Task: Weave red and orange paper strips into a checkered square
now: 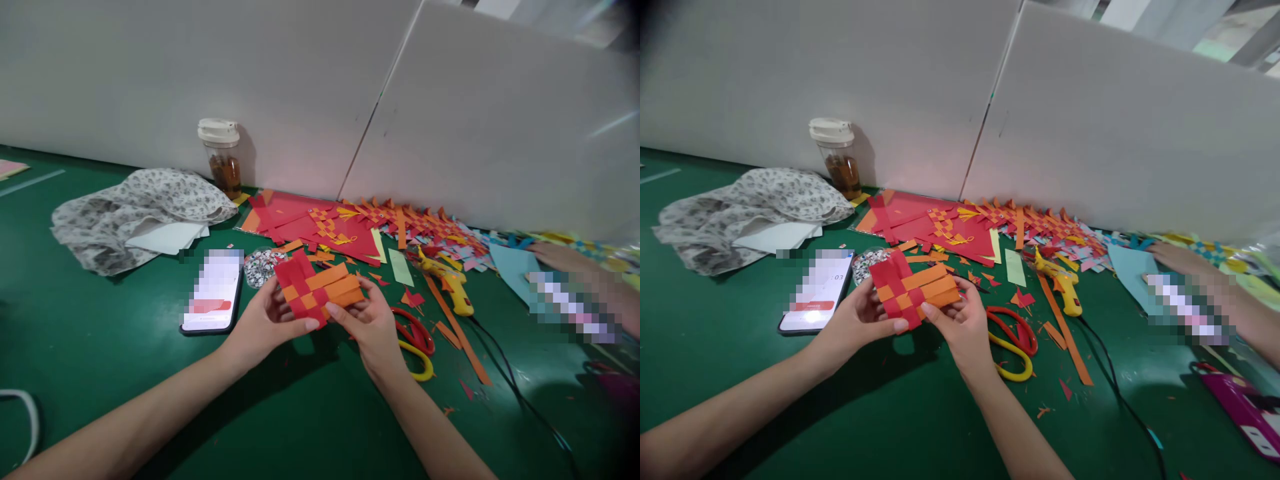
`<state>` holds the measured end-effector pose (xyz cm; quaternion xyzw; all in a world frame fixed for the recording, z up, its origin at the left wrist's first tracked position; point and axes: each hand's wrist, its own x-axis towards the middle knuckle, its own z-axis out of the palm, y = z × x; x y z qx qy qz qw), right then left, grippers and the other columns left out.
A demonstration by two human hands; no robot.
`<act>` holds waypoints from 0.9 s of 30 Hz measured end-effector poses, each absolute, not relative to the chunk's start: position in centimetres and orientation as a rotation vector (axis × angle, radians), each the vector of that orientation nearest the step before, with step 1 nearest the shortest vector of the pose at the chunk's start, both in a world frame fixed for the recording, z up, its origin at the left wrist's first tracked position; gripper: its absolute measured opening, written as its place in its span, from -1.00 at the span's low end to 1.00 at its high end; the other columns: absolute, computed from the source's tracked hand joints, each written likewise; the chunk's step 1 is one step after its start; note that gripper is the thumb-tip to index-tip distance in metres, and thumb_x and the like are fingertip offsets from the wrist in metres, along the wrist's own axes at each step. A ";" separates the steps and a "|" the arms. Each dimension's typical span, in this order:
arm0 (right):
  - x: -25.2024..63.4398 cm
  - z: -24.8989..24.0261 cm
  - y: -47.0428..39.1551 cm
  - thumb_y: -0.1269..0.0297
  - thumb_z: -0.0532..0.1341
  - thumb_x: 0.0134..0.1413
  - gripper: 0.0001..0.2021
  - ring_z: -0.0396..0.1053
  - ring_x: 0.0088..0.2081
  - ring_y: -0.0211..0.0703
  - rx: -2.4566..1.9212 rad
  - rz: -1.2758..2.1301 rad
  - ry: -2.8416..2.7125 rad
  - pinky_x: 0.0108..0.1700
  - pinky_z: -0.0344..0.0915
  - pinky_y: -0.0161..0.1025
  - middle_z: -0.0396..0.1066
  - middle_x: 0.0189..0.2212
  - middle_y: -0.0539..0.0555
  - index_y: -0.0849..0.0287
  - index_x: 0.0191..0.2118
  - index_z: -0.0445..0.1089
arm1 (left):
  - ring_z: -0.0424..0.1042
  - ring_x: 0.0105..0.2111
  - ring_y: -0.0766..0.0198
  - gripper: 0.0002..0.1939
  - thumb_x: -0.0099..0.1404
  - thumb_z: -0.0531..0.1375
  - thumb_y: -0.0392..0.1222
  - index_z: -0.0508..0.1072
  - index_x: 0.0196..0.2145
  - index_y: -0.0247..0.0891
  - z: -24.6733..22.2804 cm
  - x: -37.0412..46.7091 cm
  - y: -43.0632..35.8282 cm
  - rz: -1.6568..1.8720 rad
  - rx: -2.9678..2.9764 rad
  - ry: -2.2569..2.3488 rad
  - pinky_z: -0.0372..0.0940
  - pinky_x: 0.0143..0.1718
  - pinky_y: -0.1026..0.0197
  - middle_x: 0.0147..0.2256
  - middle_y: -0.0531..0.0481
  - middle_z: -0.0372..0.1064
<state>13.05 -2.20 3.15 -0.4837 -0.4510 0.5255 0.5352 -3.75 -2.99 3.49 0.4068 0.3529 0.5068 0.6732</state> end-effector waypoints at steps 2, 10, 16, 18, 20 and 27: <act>12.8 3.1 -2.4 0.28 0.40 -0.28 -0.43 0.48 -0.26 -0.04 -1.139 1.255 -1.091 -0.15 0.42 -0.09 0.49 -0.32 0.04 0.08 -0.10 0.16 | 0.38 -0.04 0.08 -0.39 -0.04 0.33 -0.39 0.20 -0.05 -0.23 3.2 -3.6 -3.2 1.139 0.907 0.818 0.33 -0.07 0.13 -0.01 -0.14 0.36; 13.1 3.1 -2.3 0.27 0.41 -0.31 -0.50 0.46 -0.23 -0.06 -1.143 1.298 -1.229 -0.17 0.41 -0.14 0.45 -0.26 0.06 0.09 -0.15 0.27 | 0.45 -0.15 0.12 -0.58 0.05 0.28 -0.33 0.28 -0.12 -0.25 2.9 -4.0 -3.0 1.122 1.045 0.932 0.35 -0.12 0.11 -0.12 -0.10 0.44; 13.8 3.3 -2.2 0.33 0.37 -0.23 -0.84 0.43 -0.38 -0.18 -1.097 1.168 -1.448 -0.30 0.39 -0.25 0.45 -0.45 0.01 0.15 -0.44 0.40 | 0.48 -0.29 0.17 -0.88 0.07 0.22 -0.35 0.46 -0.36 -0.29 2.3 -4.4 -2.7 1.141 1.344 1.001 0.36 -0.22 0.15 -0.33 -0.04 0.51; 13.9 3.4 -2.3 0.37 0.35 -0.20 -0.90 0.44 -0.38 -0.16 -1.034 1.107 -1.540 -0.30 0.38 -0.25 0.47 -0.45 0.04 0.16 -0.48 0.42 | 0.47 -0.26 0.15 -0.88 0.04 0.20 -0.38 0.49 -0.40 -0.29 2.3 -4.7 -2.6 1.169 1.370 0.956 0.35 -0.19 0.14 -0.31 -0.05 0.51; 13.9 3.5 -2.4 0.41 0.33 -0.17 -0.94 0.45 -0.35 -0.14 -0.989 1.018 -1.610 -0.27 0.37 -0.23 0.48 -0.43 0.07 0.15 -0.49 0.44 | 0.46 -0.21 0.13 -0.84 0.02 0.20 -0.39 0.50 -0.38 -0.28 2.5 -5.0 -2.6 1.163 1.377 0.933 0.33 -0.15 0.12 -0.27 -0.07 0.51; 13.9 3.2 -2.2 0.30 0.37 -0.22 -0.81 0.43 -0.38 -0.15 -1.163 1.142 -1.384 -0.32 0.37 -0.24 0.46 -0.44 0.02 0.15 -0.41 0.39 | 0.46 -0.26 0.18 -0.83 0.10 0.22 -0.29 0.48 -0.29 -0.27 2.7 -4.7 -2.5 1.107 1.335 1.062 0.34 -0.18 0.14 -0.26 -0.05 0.50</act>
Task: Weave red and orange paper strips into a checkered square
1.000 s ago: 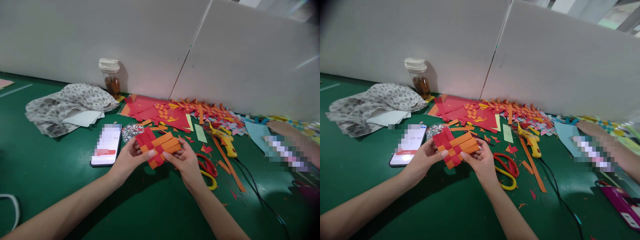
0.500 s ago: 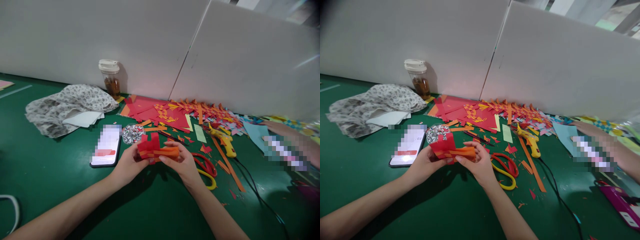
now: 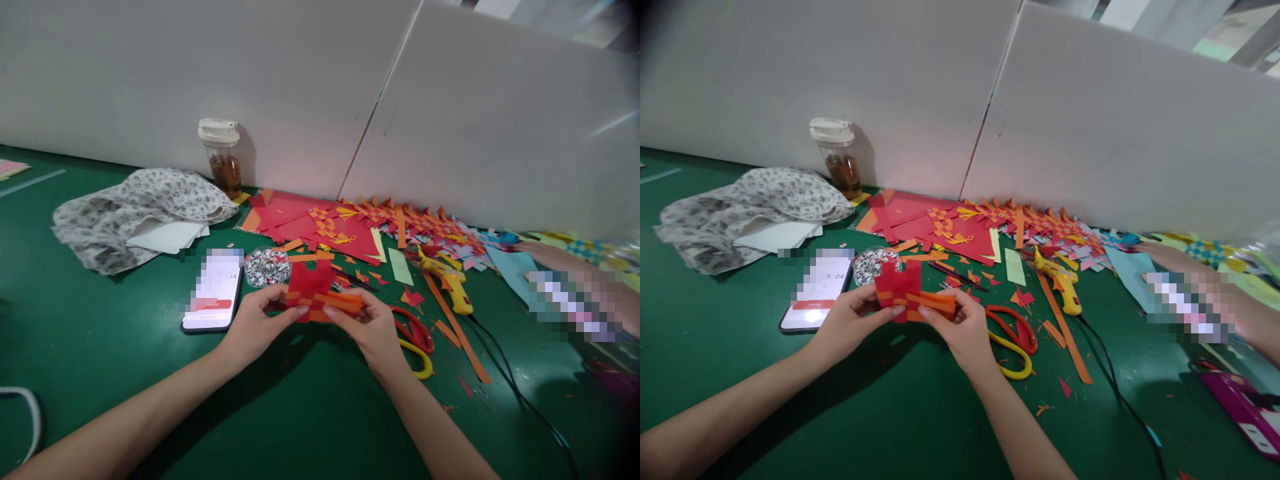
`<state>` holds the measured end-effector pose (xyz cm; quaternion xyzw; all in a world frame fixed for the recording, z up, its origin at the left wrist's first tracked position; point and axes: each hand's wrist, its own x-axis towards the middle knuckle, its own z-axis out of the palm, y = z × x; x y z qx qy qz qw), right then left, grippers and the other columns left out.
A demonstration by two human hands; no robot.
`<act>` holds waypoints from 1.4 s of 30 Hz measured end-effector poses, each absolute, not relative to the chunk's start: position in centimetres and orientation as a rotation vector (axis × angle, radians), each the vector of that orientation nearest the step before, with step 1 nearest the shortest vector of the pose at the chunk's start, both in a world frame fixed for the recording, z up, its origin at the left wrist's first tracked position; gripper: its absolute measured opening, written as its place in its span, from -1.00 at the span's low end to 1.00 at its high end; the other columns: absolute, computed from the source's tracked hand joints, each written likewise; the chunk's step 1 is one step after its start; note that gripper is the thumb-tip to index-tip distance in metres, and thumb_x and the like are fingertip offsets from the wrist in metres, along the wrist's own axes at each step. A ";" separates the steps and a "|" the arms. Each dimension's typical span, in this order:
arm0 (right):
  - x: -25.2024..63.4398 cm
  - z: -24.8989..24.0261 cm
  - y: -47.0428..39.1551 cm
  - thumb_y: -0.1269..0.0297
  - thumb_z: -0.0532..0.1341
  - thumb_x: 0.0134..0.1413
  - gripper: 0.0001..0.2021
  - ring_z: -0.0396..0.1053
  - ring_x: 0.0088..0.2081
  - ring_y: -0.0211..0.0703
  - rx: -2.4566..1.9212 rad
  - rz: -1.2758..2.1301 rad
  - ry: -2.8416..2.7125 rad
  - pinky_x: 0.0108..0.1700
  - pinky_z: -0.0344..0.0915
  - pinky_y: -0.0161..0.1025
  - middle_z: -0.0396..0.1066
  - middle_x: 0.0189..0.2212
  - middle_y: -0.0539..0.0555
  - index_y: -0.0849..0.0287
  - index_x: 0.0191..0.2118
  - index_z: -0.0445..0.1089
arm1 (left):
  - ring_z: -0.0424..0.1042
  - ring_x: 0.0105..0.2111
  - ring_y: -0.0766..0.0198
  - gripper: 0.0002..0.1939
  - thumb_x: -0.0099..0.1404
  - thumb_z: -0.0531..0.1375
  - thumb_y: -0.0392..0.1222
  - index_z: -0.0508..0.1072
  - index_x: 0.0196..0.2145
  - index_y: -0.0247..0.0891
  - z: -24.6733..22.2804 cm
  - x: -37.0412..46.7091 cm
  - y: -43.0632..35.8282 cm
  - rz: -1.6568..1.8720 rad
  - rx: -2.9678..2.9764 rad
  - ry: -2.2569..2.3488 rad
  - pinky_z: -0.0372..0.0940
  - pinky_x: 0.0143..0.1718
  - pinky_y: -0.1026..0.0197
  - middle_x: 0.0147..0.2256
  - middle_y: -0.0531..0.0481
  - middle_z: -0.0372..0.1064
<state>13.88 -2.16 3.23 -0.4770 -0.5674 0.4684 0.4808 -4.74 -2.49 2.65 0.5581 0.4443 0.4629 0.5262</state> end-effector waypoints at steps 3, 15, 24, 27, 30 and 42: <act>13.9 3.0 -1.9 0.26 0.40 -0.28 -0.67 0.43 -0.37 -0.16 -1.206 1.378 -1.391 -0.28 0.36 -0.23 0.44 -0.41 -0.01 0.14 -0.32 0.33 | 0.47 -0.25 0.19 -0.81 0.13 0.23 -0.22 0.45 -0.25 -0.28 2.3 -4.5 -2.4 1.072 1.254 0.997 0.34 -0.17 0.14 -0.26 -0.05 0.50; 15.0 4.8 -1.8 0.20 0.40 -0.32 -0.45 0.40 -0.37 -0.15 -1.282 1.266 -1.408 -0.33 0.35 -0.21 0.40 -0.33 0.04 0.07 -0.10 0.27 | 0.46 -0.35 0.22 -0.79 0.07 0.26 -0.24 0.40 -0.28 -0.28 2.6 -4.1 -2.9 0.725 1.275 0.934 0.32 -0.31 0.21 -0.35 0.00 0.48; 15.1 4.4 -1.6 0.23 0.36 -0.21 -0.56 0.29 -0.50 -0.28 -1.234 1.155 -1.454 -0.45 0.24 -0.31 0.33 -0.53 -0.07 0.13 -0.14 0.27 | 0.38 -0.44 0.30 -0.78 0.09 0.26 -0.15 0.39 -0.31 -0.27 3.1 -3.9 -3.0 0.705 1.224 0.937 0.22 -0.42 0.29 -0.43 0.05 0.42; 14.9 4.4 -1.7 0.24 0.35 -0.21 -0.58 0.29 -0.50 -0.28 -1.228 1.149 -1.499 -0.43 0.24 -0.30 0.36 -0.52 -0.06 0.12 -0.15 0.28 | 0.21 -0.56 0.41 -0.82 0.18 0.18 -0.09 0.40 -0.36 -0.27 3.1 -3.9 -3.0 0.771 1.281 0.984 0.08 -0.52 0.35 -0.55 0.15 0.25; 14.6 4.4 -1.9 0.25 0.34 -0.18 -0.59 0.30 -0.46 -0.26 -1.224 1.131 -1.566 -0.37 0.25 -0.28 0.38 -0.49 -0.05 0.12 -0.15 0.27 | 0.11 -0.57 0.42 -0.79 0.23 0.11 -0.07 0.37 -0.41 -0.27 2.9 -4.0 -3.1 0.787 1.347 0.984 0.01 -0.54 0.35 -0.57 0.17 0.14; 14.7 3.7 -1.9 0.24 0.34 -0.15 -0.66 0.30 -0.49 -0.27 -1.226 1.097 -1.476 -0.48 0.18 -0.33 0.37 -0.50 -0.05 0.09 -0.19 0.30 | 0.18 -0.56 0.40 -0.80 0.21 0.13 -0.08 0.35 -0.44 -0.27 3.0 -4.2 -2.9 0.705 1.335 0.950 0.03 -0.53 0.35 -0.55 0.15 0.21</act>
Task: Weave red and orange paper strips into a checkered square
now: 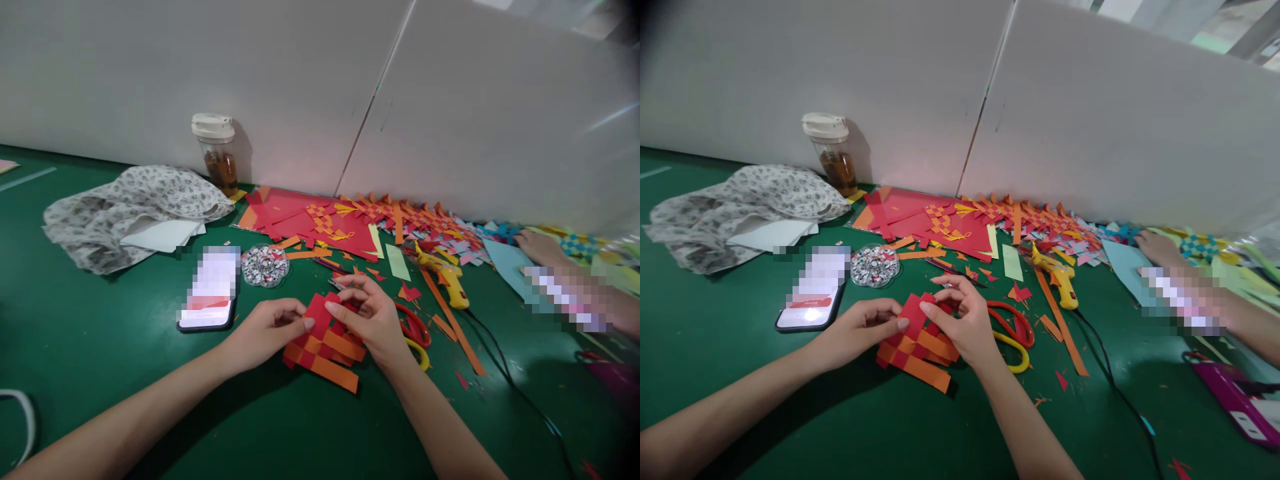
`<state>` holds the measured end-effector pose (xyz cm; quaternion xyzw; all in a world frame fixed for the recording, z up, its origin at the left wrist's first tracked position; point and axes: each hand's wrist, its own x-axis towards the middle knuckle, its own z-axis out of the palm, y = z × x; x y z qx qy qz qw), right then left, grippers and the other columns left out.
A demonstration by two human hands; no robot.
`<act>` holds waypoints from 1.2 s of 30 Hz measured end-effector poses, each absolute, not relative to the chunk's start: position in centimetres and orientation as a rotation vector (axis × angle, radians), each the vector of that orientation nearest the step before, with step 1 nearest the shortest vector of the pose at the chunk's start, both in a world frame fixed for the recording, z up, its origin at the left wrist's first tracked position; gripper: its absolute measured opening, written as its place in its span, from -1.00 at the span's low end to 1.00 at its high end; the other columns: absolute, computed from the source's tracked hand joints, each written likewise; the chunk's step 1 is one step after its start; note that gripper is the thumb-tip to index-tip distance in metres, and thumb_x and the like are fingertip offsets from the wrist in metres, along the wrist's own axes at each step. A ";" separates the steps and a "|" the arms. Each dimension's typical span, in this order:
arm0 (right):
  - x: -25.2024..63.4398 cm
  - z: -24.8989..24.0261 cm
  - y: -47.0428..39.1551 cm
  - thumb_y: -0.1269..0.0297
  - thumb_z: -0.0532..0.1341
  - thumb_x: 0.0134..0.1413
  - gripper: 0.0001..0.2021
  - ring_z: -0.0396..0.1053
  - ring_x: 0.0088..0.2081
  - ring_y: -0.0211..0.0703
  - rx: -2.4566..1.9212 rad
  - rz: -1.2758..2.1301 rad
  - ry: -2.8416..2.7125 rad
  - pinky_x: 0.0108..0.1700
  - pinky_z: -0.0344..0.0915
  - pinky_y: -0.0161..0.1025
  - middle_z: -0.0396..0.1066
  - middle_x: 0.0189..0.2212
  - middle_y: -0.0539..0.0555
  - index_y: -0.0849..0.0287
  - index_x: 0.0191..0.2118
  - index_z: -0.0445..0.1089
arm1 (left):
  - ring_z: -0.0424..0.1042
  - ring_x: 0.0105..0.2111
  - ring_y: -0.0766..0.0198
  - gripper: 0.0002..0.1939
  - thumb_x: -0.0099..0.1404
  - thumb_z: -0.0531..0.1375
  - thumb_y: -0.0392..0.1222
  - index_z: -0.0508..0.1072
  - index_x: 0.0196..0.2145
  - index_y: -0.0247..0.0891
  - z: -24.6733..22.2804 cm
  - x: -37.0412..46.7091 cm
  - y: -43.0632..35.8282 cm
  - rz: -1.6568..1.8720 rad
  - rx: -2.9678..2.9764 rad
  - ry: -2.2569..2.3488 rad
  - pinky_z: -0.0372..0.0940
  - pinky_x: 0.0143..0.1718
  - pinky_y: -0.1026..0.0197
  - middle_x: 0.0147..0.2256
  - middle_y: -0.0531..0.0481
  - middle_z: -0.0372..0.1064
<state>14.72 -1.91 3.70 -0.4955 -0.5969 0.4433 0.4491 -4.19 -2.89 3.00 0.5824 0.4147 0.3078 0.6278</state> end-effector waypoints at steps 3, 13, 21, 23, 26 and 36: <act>14.5 3.8 -1.9 0.23 0.34 -0.16 -0.66 0.30 -0.50 -0.28 -1.239 1.105 -1.466 -0.49 0.19 -0.34 0.36 -0.49 -0.04 0.10 -0.20 0.30 | 0.26 -0.53 0.39 -0.82 0.16 0.19 -0.09 0.34 -0.41 -0.27 2.8 -4.1 -3.0 0.699 1.270 0.920 0.10 -0.49 0.34 -0.53 0.14 0.29; 15.1 4.3 -1.4 0.27 0.37 -0.25 -0.49 0.40 -0.39 -0.22 -1.182 1.382 -1.337 -0.30 0.33 -0.24 0.43 -0.37 0.03 0.12 -0.10 0.23 | 0.39 -0.45 0.32 -0.81 0.11 0.24 -0.14 0.32 -0.37 -0.27 1.9 -4.2 -2.6 0.779 1.159 0.911 0.20 -0.42 0.30 -0.46 0.08 0.40; 14.8 4.0 -1.4 0.31 0.38 -0.24 -0.51 0.41 -0.30 -0.19 -1.123 1.290 -1.351 -0.23 0.36 -0.23 0.41 -0.34 0.03 0.10 -0.13 0.22 | 0.44 -0.38 0.23 -0.79 0.10 0.25 -0.12 0.32 -0.37 -0.27 2.1 -4.2 -2.7 0.725 1.191 0.945 0.26 -0.35 0.23 -0.41 0.02 0.45; 14.7 4.0 -1.4 0.30 0.38 -0.25 -0.52 0.42 -0.31 -0.19 -1.137 1.284 -1.347 -0.24 0.37 -0.21 0.41 -0.31 0.05 0.09 -0.14 0.23 | 0.44 -0.39 0.24 -0.78 0.09 0.25 -0.12 0.32 -0.38 -0.26 2.1 -4.2 -2.7 0.743 1.188 0.953 0.25 -0.35 0.24 -0.41 0.03 0.45; 14.6 4.0 -1.5 0.26 0.39 -0.26 -0.51 0.42 -0.30 -0.16 -1.126 1.303 -1.343 -0.23 0.38 -0.17 0.41 -0.25 0.09 0.09 -0.15 0.23 | 0.41 -0.42 0.27 -0.78 0.08 0.26 -0.13 0.32 -0.38 -0.26 2.1 -4.1 -2.6 0.770 1.177 0.947 0.23 -0.38 0.25 -0.43 0.05 0.42; 14.4 4.3 -2.3 0.25 0.39 -0.25 -0.41 0.41 -0.36 -0.20 -1.166 1.431 -1.407 -0.26 0.35 -0.23 0.42 -0.35 0.00 0.03 -0.03 0.19 | 0.14 -0.62 0.44 -0.76 0.07 0.26 -0.14 0.27 -0.38 -0.25 2.2 -3.8 -3.0 0.755 1.214 0.974 -0.03 -0.58 0.37 -0.60 0.21 0.19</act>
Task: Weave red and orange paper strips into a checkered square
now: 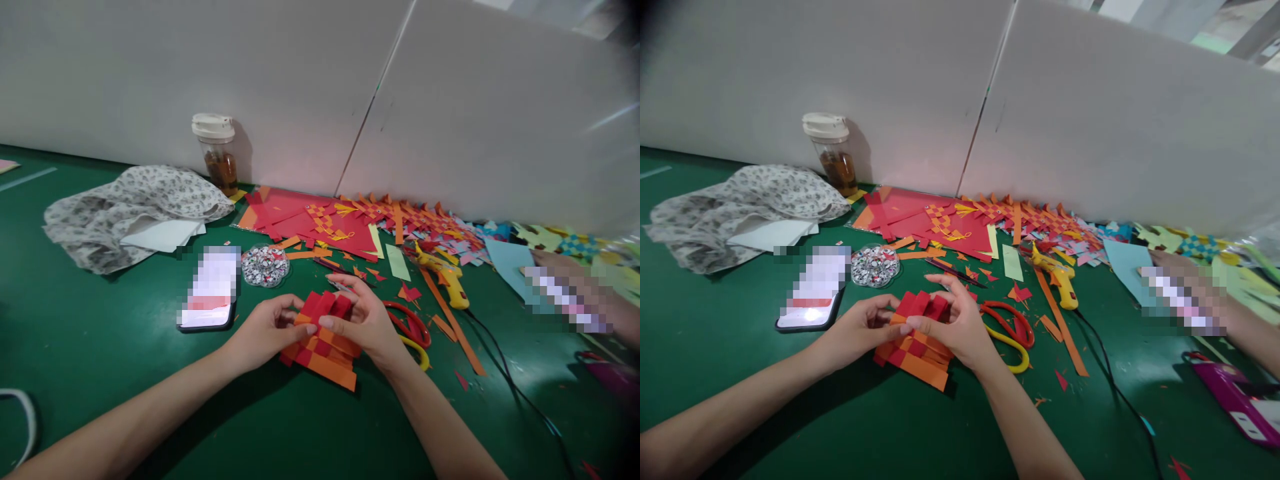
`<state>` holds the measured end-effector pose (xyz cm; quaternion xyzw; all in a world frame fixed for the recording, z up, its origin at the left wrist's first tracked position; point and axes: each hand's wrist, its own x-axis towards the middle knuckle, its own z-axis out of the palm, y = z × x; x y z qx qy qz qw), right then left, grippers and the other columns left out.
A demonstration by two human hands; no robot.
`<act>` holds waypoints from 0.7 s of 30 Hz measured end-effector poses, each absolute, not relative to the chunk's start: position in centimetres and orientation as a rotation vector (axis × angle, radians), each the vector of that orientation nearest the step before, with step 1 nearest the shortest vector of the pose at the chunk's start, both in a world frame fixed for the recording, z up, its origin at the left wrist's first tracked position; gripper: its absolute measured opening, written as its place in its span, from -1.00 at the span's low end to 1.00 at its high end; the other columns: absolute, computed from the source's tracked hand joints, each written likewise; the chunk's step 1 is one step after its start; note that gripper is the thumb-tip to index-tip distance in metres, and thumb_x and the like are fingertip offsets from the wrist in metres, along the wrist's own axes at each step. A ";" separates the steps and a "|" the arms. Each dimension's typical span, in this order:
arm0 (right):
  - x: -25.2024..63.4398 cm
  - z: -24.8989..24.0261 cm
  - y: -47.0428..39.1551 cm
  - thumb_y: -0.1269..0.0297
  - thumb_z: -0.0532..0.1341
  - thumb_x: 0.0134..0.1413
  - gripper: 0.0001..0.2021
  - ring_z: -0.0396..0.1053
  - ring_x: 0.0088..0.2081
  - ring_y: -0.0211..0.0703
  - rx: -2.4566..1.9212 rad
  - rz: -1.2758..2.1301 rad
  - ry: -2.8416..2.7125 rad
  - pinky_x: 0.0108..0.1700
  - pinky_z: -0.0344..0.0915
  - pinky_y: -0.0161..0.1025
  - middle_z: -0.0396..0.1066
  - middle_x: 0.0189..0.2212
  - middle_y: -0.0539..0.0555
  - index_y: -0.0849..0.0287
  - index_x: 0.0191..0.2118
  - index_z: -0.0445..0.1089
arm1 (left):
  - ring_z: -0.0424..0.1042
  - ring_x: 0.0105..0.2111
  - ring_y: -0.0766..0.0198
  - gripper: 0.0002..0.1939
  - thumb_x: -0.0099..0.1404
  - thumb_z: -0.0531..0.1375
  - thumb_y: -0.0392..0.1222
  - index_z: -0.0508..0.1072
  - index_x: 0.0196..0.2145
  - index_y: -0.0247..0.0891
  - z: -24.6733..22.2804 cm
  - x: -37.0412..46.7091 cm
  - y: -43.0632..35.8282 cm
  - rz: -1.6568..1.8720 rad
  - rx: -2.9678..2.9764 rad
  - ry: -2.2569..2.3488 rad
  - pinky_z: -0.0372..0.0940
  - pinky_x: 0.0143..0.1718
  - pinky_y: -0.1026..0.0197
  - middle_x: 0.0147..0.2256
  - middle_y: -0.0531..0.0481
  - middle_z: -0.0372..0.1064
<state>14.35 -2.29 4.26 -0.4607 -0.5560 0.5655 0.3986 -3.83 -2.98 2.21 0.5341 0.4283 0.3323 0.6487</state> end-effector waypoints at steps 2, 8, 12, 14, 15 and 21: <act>14.3 4.3 -2.4 0.25 0.39 -0.24 -0.44 0.41 -0.37 -0.20 -1.184 1.409 -1.410 -0.28 0.35 -0.24 0.41 -0.35 0.00 0.03 -0.04 0.20 | 0.16 -0.60 0.42 -0.76 0.08 0.26 -0.11 0.28 -0.38 -0.25 2.4 -3.8 -3.2 0.733 1.240 0.979 -0.01 -0.57 0.36 -0.58 0.19 0.20; 14.0 4.2 -2.3 0.26 0.33 -0.16 -0.55 0.34 -0.48 -0.26 -1.202 1.316 -1.426 -0.43 0.29 -0.31 0.37 -0.47 -0.05 0.08 -0.08 0.22 | 0.21 -0.49 0.35 -0.74 0.25 0.07 -0.01 0.38 -0.38 -0.27 3.0 -3.8 -3.4 0.726 1.364 0.953 0.10 -0.47 0.33 -0.49 0.10 0.23; 13.8 4.3 -2.5 0.28 0.32 -0.17 -0.56 0.32 -0.48 -0.26 -1.231 1.261 -1.458 -0.42 0.27 -0.30 0.35 -0.47 -0.06 0.07 -0.10 0.24 | 0.14 -0.53 0.36 -0.71 0.26 0.05 -0.02 0.37 -0.46 -0.27 2.7 -3.8 -3.5 0.715 1.433 0.970 0.07 -0.49 0.32 -0.55 0.13 0.14; 13.7 4.3 -2.5 0.29 0.32 -0.16 -0.57 0.34 -0.44 -0.23 -1.245 1.198 -1.497 -0.34 0.28 -0.26 0.37 -0.46 -0.04 0.08 -0.10 0.24 | 0.13 -0.54 0.36 -0.71 0.26 0.04 -0.02 0.36 -0.47 -0.27 2.5 -3.8 -3.5 0.684 1.452 0.968 0.06 -0.50 0.32 -0.56 0.14 0.14; 13.7 4.3 -2.5 0.29 0.32 -0.15 -0.58 0.34 -0.42 -0.22 -1.250 1.170 -1.509 -0.30 0.29 -0.25 0.38 -0.46 -0.04 0.09 -0.10 0.25 | 0.14 -0.54 0.36 -0.71 0.26 0.04 -0.02 0.37 -0.46 -0.26 2.5 -3.8 -3.5 0.672 1.454 0.966 0.07 -0.49 0.32 -0.55 0.13 0.16; 13.8 4.5 -2.5 0.26 0.32 -0.14 -0.63 0.35 -0.45 -0.22 -1.243 1.127 -1.435 -0.38 0.28 -0.27 0.38 -0.50 -0.04 0.09 -0.16 0.26 | 0.19 -0.51 0.33 -0.71 0.26 0.05 0.00 0.40 -0.43 -0.26 2.8 -3.9 -3.5 0.641 1.463 0.976 0.10 -0.47 0.31 -0.53 0.11 0.22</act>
